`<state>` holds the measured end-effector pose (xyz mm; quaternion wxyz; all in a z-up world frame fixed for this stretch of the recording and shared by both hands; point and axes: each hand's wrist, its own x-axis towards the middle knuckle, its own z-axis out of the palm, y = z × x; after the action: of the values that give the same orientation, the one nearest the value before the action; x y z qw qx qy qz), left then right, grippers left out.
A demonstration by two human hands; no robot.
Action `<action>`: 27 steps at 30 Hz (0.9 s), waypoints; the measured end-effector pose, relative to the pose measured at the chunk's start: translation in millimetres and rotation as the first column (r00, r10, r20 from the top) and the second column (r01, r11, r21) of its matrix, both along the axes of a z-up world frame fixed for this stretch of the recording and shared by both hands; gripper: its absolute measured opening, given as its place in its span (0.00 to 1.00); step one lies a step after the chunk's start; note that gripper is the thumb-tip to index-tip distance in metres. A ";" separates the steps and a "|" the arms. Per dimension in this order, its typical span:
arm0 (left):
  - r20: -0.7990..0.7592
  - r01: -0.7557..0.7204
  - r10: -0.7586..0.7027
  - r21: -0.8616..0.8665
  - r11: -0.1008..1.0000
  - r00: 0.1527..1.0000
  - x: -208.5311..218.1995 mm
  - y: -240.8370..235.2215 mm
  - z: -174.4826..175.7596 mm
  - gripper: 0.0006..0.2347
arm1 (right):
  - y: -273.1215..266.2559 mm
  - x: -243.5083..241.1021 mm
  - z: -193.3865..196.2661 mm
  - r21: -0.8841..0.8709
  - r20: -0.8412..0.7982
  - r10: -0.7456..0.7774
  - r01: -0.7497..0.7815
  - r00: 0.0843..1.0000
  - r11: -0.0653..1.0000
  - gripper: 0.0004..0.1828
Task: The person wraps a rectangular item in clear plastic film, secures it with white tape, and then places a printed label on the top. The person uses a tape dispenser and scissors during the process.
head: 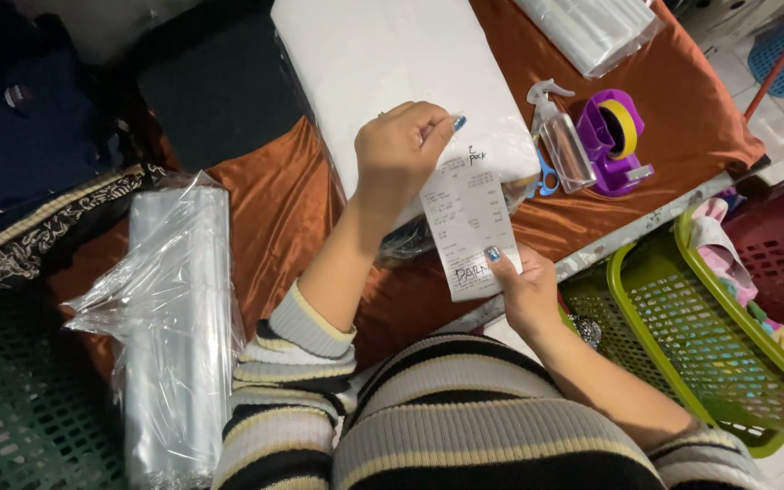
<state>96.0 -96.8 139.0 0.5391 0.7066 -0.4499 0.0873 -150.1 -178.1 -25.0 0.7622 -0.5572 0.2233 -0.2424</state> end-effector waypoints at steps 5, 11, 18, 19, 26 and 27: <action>-0.402 0.154 -0.118 0.058 0.986 0.908 14.9 2.2 -7.1 0.05 | 15.2 9.3 25.4 0.102 0.012 0.060 -0.061 0.998 0.993 0.10; -0.208 0.155 -0.120 0.158 0.975 0.971 20.5 1.0 -2.9 0.07 | 10.7 -1.8 7.6 0.096 -0.177 0.102 -0.086 0.979 0.992 0.11; 0.346 -0.163 0.122 0.091 0.982 0.930 12.0 -11.6 -14.2 0.04 | 3.3 8.7 23.7 0.125 -0.116 0.116 -0.102 0.986 0.987 0.11; 0.416 -0.216 0.163 0.084 0.973 0.895 12.4 -14.0 -17.2 0.05 | 4.0 9.2 20.4 0.167 -0.085 0.120 -0.105 0.989 0.980 0.10; 0.385 -0.223 0.186 0.055 0.973 0.904 15.3 -18.6 -16.9 0.04 | 9.9 10.3 23.1 0.151 -0.092 0.115 -0.100 0.989 0.983 0.10; 0.386 -0.234 0.189 0.072 0.970 0.903 18.3 -20.9 -19.0 0.04 | 10.2 8.6 18.4 0.113 -0.108 0.122 -0.110 0.987 0.987 0.10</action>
<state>114.4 -117.7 120.0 0.3883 0.7515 -0.4698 0.2527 -141.6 -167.9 -6.5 0.7898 -0.5406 0.2463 -0.1529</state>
